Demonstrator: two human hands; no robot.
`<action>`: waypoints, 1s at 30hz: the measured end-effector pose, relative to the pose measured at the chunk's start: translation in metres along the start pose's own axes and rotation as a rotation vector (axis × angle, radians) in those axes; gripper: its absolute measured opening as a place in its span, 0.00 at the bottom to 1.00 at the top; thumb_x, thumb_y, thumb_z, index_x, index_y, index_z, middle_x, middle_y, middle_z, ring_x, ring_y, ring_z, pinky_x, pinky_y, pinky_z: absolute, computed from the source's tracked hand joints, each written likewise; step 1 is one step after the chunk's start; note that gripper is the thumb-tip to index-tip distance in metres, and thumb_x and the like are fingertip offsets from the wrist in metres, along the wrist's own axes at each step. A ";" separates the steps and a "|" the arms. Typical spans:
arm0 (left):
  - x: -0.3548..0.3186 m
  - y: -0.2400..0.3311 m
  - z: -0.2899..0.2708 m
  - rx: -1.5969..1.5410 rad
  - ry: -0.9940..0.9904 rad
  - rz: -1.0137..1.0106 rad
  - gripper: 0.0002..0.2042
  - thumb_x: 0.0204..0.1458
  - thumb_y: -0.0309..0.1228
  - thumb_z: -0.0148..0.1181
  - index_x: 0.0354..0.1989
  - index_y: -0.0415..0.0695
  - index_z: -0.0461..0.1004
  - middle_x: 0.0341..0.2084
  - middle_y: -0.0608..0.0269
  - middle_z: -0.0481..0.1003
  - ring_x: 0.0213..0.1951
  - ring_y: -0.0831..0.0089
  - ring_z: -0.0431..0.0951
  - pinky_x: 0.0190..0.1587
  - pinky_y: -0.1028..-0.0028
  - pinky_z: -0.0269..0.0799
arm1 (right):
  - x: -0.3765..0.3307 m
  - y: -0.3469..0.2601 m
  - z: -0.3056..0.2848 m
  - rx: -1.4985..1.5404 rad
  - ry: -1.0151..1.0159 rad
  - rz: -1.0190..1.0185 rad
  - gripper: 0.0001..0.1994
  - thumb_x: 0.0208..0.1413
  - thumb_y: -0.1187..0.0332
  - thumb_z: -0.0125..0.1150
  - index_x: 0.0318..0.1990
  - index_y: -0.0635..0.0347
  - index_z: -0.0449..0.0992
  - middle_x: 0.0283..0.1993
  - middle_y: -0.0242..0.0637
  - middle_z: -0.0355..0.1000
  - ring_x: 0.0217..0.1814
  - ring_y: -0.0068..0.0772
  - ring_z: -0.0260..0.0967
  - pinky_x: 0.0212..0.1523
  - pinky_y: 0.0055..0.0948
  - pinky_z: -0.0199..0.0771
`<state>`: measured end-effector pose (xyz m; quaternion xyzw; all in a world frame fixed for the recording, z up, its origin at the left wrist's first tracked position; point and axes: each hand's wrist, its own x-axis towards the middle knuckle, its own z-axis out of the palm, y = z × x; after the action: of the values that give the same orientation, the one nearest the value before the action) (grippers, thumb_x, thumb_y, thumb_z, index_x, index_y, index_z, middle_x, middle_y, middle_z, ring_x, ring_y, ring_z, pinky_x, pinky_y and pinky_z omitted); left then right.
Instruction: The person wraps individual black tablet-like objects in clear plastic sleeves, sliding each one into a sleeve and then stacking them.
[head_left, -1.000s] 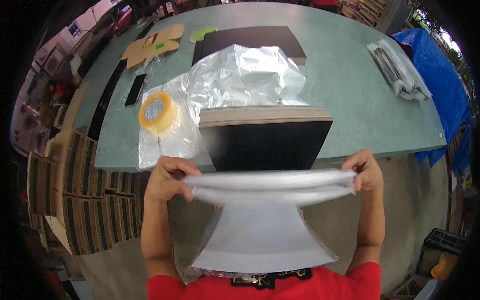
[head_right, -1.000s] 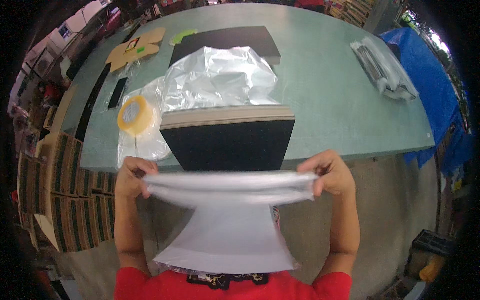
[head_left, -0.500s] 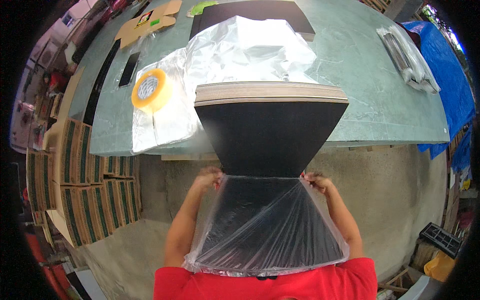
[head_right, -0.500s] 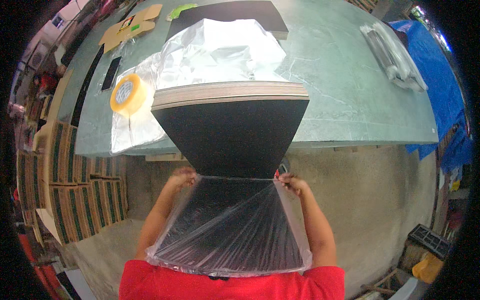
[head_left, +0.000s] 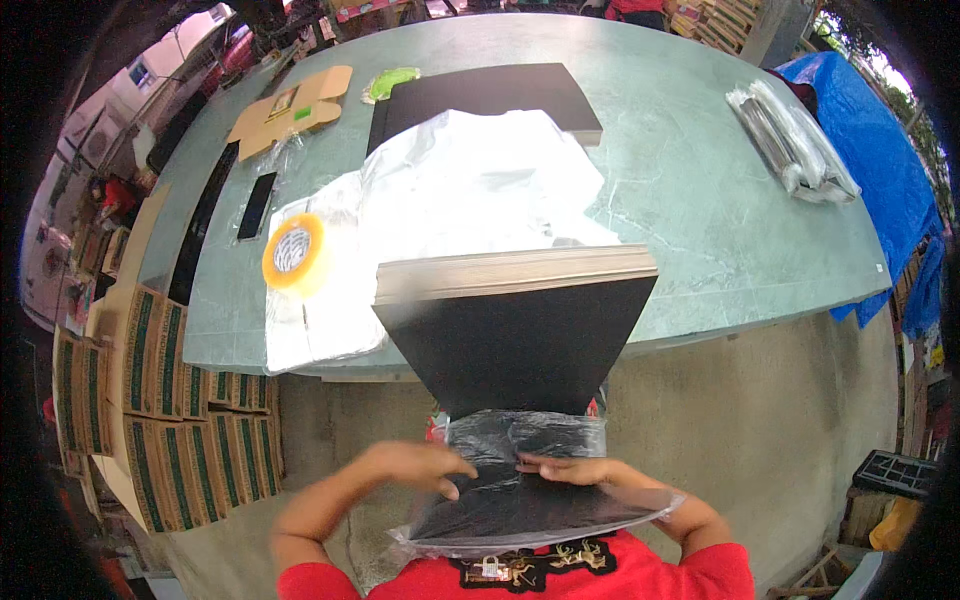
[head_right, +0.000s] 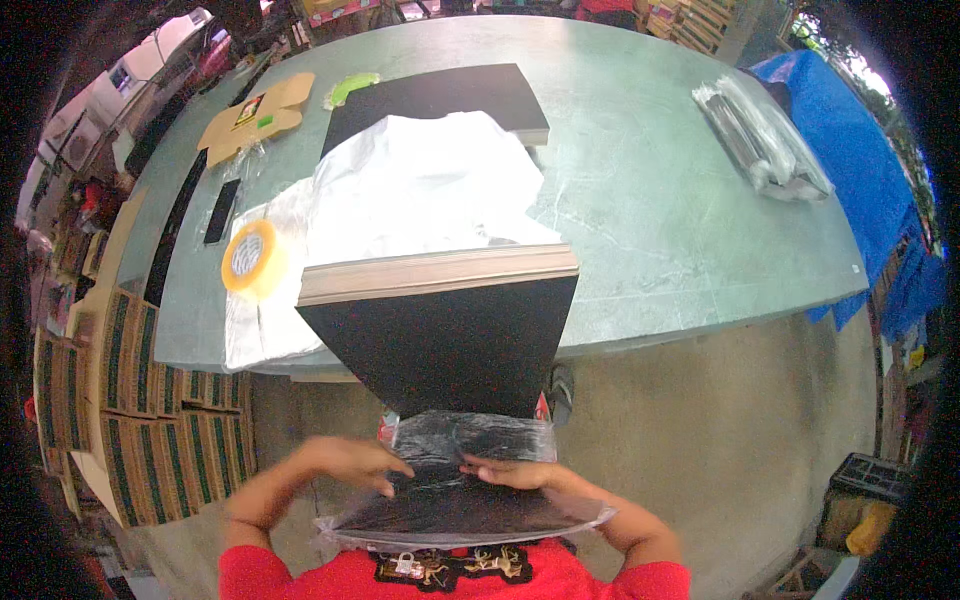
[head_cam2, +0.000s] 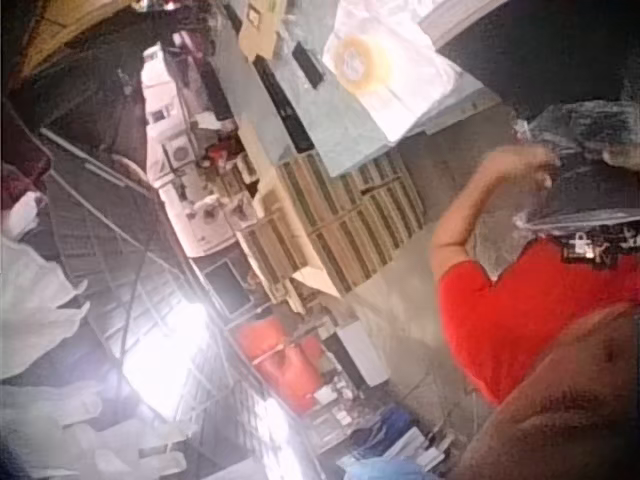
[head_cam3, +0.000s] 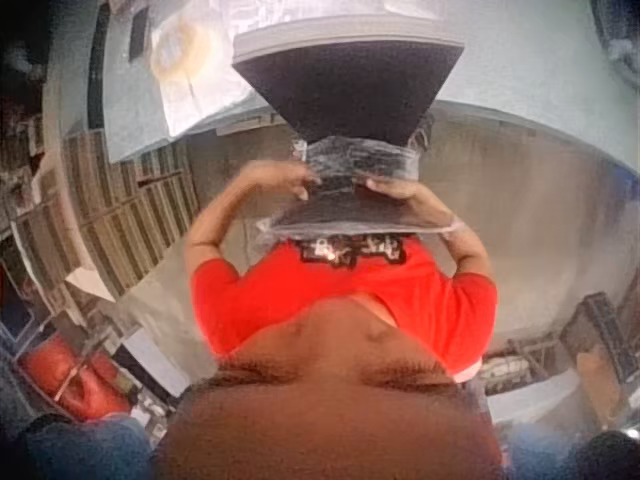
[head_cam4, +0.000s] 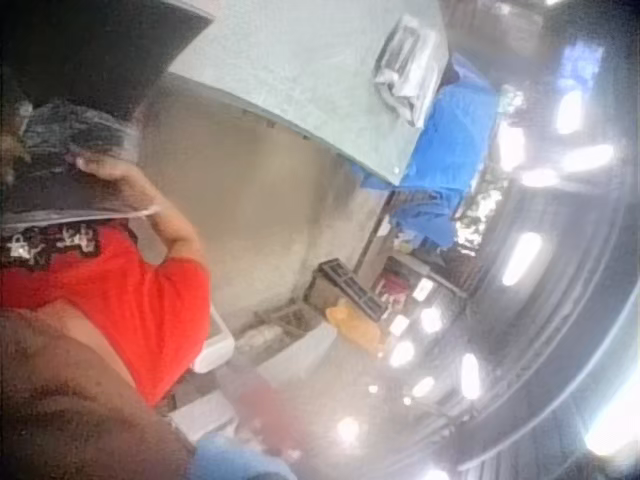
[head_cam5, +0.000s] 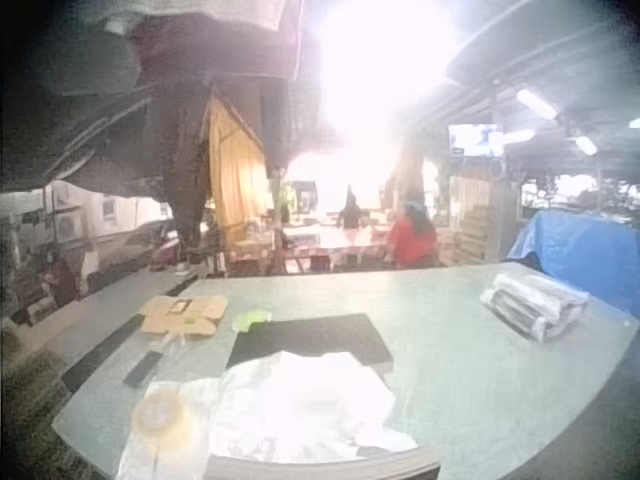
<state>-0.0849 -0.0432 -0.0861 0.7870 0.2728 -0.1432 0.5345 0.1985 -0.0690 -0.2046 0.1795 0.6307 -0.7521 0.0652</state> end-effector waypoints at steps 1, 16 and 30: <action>-0.017 0.032 -0.047 -0.052 0.104 0.171 0.16 0.46 0.36 0.53 0.42 0.42 0.67 0.36 0.50 0.69 0.42 0.57 0.69 0.43 0.67 0.63 | 0.000 0.002 -0.003 0.119 0.034 -0.015 0.32 0.54 0.47 0.29 0.60 0.57 0.37 0.63 0.37 0.39 0.66 0.32 0.28 0.61 0.31 0.26; 0.132 0.032 -0.290 1.204 1.032 0.018 0.20 0.37 0.44 0.57 0.31 0.40 0.63 0.26 0.60 0.64 0.33 0.61 0.66 0.33 0.66 0.64 | 0.006 -0.009 -0.007 0.018 0.121 -0.042 0.30 0.55 0.47 0.29 0.60 0.56 0.43 0.63 0.38 0.37 0.66 0.34 0.30 0.62 0.32 0.28; 0.092 0.018 -0.338 0.557 1.362 0.008 0.07 0.44 0.29 0.50 0.24 0.38 0.66 0.23 0.49 0.70 0.29 0.55 0.71 0.32 0.66 0.64 | 0.005 -0.010 -0.003 0.241 0.102 -0.037 0.30 0.54 0.48 0.32 0.59 0.59 0.43 0.64 0.38 0.37 0.66 0.34 0.29 0.62 0.31 0.28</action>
<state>-0.0224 0.2879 0.0115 0.8092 0.4951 0.3152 0.0272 0.1917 -0.0633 -0.1973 0.2127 0.5415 -0.8133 -0.0029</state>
